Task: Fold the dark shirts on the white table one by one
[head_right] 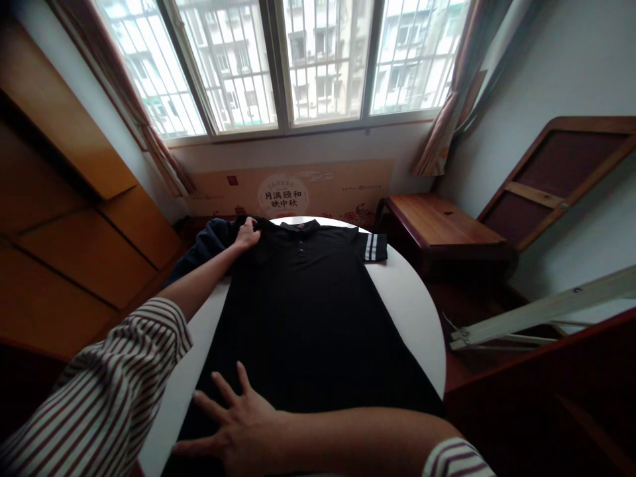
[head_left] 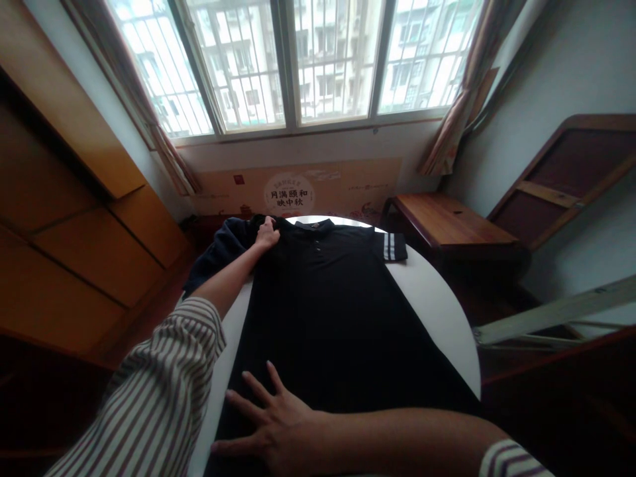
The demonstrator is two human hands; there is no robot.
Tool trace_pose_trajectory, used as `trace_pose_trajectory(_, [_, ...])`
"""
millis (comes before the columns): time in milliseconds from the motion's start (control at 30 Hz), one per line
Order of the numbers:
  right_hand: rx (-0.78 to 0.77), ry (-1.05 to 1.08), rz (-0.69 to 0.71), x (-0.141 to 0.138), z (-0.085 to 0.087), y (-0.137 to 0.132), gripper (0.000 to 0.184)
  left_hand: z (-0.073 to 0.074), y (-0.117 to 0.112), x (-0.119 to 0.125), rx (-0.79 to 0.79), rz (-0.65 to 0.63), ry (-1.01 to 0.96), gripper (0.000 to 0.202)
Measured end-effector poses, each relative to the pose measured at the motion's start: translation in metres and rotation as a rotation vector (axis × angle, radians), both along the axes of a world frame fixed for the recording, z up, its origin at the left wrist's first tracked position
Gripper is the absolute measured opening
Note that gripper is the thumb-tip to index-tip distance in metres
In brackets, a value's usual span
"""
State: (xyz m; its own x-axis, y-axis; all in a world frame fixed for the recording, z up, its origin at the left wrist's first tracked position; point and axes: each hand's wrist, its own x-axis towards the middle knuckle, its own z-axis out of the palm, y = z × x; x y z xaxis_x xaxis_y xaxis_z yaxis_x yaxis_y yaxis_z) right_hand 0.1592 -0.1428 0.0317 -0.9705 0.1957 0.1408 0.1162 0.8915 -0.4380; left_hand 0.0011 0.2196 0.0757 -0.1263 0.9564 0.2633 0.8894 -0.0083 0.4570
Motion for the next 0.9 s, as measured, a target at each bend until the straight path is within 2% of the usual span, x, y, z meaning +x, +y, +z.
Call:
trace_pose_trajectory(100, [0.021, 0.006, 0.005, 0.000, 0.000, -0.001, 0.060, 0.007, 0.010, -0.018, 0.010, 0.056, -0.070, 0.043])
trace_pose_trajectory(167, [0.028, 0.021, 0.010, 0.001, 0.000, 0.000, 0.058, 0.007, 0.014, -0.029, 0.011, 0.079, -0.106, 0.046])
trace_pose_trajectory(300, [0.066, 0.050, 0.006, 0.003, -0.009, -0.002, 0.055, -0.006, 0.013, -0.041, 0.006, 0.113, -0.146, 0.038])
trace_pose_trajectory(433, [0.130, 0.062, -0.005, 0.003, -0.014, -0.011, 0.053, -0.015, 0.007, -0.039, 0.007, 0.136, -0.149, 0.035])
trace_pose_trajectory(533, [0.075, 0.093, 0.010, 0.002, 0.000, -0.006, 0.052, -0.009, -0.003, -0.027, 0.040, 0.146, -0.089, 0.044])
trace_pose_trajectory(600, [-0.025, 0.148, -0.061, 0.009, 0.016, 0.019, 0.048, -0.003, -0.015, -0.011, 0.121, 0.140, 0.055, 0.051])
trace_pose_trajectory(667, [-0.095, 0.226, -0.292, 0.030, 0.032, 0.066, 0.037, -0.001, -0.034, 0.011, 0.212, 0.039, 0.229, 0.052])
trace_pose_trajectory(733, [-0.041, 0.266, -0.724, 0.069, 0.045, 0.127, 0.034, -0.008, -0.057, 0.034, 0.238, -0.193, 0.332, 0.046])
trace_pose_trajectory(800, [0.033, 0.220, -1.199, 0.122, 0.052, 0.187, 0.021, -0.025, -0.081, 0.055, 0.206, -0.453, 0.352, 0.040])
trace_pose_trajectory(833, [0.057, 0.196, -1.457, 0.150, 0.053, 0.212, 0.018, -0.035, -0.092, 0.063, 0.184, -0.544, 0.348, 0.039])
trace_pose_trajectory(867, [0.063, 0.180, -1.595, 0.176, 0.054, 0.233, 0.020, -0.046, -0.101, 0.069, 0.154, -0.596, 0.342, 0.038])
trace_pose_trajectory(900, [0.066, 0.173, -1.676, 0.200, 0.052, 0.249, 0.024, -0.057, -0.109, 0.072, 0.112, -0.610, 0.336, 0.040])
